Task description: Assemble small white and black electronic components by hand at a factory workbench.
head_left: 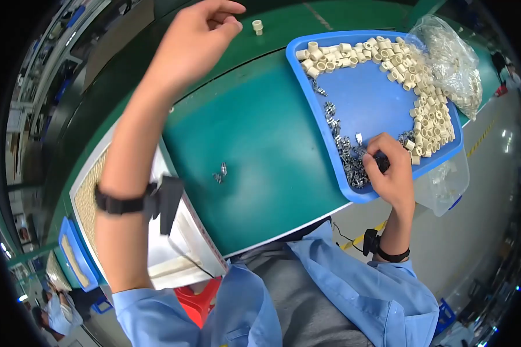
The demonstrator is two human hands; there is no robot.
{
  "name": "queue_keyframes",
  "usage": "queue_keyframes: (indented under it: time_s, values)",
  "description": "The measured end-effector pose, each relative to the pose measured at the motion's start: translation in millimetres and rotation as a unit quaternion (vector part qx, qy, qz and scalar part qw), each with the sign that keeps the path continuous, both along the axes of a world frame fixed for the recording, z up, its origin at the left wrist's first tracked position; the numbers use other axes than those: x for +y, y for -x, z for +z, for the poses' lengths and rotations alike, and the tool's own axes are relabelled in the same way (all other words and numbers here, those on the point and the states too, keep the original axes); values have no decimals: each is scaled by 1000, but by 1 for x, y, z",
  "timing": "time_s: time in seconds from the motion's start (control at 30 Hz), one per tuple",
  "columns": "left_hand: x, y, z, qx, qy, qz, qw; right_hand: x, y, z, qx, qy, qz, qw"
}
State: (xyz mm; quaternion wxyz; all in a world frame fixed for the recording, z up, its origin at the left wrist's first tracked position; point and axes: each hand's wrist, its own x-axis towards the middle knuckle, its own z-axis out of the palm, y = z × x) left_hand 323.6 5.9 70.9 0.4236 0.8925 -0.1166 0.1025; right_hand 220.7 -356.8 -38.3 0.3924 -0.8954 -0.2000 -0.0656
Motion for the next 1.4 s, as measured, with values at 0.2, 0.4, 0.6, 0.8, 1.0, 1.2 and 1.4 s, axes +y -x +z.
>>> queue_keyframes:
  time_s: [0.2, 0.4, 0.6, 0.8, 1.0, 1.2, 1.4]
  values:
    - [20, 160, -15, 28, -268, -23, 963, 12, 3, -1, -13, 25, -4, 1000]
    - [29, 217, -80, 36, -347, 59, 935, 24, 7, 9, -11, 72, 34, 997]
    - [18, 186, -101, -29, -365, 55, 929, 13, 9, 3, 11, 61, 37, 997]
    - [21, 183, -100, -7, -346, 47, 937, 20, 14, 2, -148, 2, -9, 989]
    - [11, 208, -67, 115, 130, 9, 985, 87, 65, 22, -190, -156, 94, 965]
    - [3, 272, -51, 209, 470, -9, 858, 179, 82, 26, 72, -289, 358, 885]
    - [21, 311, -56, 170, 576, 38, 799, 211, 89, 27, 173, -353, 458, 797]
